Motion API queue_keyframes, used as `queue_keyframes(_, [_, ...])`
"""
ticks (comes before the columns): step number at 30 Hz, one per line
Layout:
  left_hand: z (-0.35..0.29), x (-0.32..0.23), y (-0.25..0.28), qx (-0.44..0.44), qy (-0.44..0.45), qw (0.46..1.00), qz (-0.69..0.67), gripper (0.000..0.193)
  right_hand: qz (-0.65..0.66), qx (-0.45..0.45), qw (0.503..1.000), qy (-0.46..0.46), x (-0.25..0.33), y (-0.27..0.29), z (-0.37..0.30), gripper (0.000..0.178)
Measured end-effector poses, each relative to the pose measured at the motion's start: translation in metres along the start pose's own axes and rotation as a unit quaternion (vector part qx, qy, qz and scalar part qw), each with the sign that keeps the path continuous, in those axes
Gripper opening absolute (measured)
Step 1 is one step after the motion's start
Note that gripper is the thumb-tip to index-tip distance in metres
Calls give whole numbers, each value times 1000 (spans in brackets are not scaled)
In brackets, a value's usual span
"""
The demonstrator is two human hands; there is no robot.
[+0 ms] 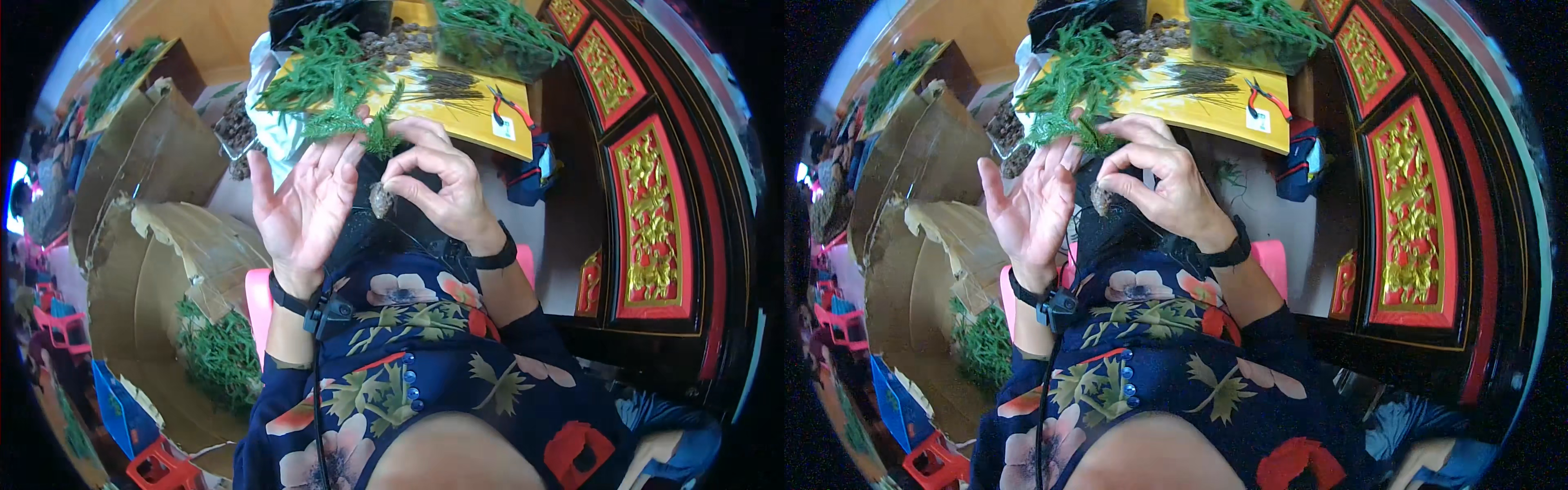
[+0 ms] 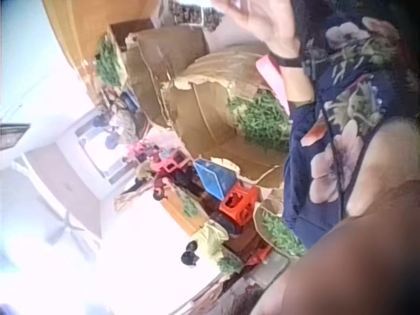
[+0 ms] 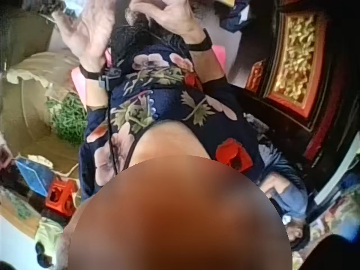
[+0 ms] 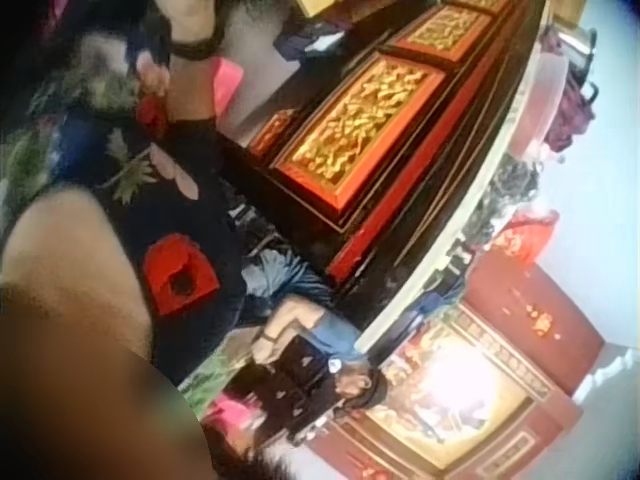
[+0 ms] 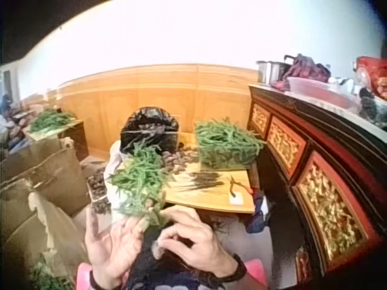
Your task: Trimming green branches with scissors and picking seeds or pods from them.
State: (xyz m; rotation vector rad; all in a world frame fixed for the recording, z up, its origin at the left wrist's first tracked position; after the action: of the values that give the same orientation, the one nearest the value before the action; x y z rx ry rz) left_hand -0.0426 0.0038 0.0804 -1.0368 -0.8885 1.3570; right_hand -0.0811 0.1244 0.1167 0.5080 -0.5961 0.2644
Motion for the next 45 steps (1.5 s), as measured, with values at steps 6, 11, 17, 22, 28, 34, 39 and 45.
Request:
queue_keyframes(6, [2,12,1,-34,24,999,-4,86,110,-49,989,-89,-24,8,-10,7])
queue_keyframes(11, [-9,0,14,-132,65,912,382,63,250,-36,943,-217,-47,7,-20,9])
queue_keyframes(17, [-22,-37,-13,-185,-184,588,766,26,292,51,913,-279,-41,5,-22,10])
queue_keyframes(22, [-5,-8,-39,-58,-228,456,858,14,266,90,914,-293,-37,1,-24,10])
queue_keyframes(28, [-3,-26,20,-182,-134,670,707,17,289,16,910,-297,-43,10,-21,15])
queue_keyframes(34, [-12,-48,23,-238,-228,647,688,21,289,-83,902,-310,-51,29,-24,19])
queue_keyframes(39, [-18,-55,24,-248,-265,631,686,21,303,-36,907,-291,-45,12,-24,18])
queue_keyframes(45, [-17,-48,16,-234,-300,567,730,26,319,-19,902,-291,-42,-14,-29,12])
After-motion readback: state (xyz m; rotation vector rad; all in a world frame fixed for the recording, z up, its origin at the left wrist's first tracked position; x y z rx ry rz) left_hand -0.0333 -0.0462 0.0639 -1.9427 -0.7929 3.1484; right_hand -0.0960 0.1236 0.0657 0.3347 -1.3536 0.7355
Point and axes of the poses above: each hand's wrist, its own z-axis towards the middle knuckle, its own y-axis out of the back of the hand, x = y × z, the point moved 9 cm from there along z, towards the middle knuckle
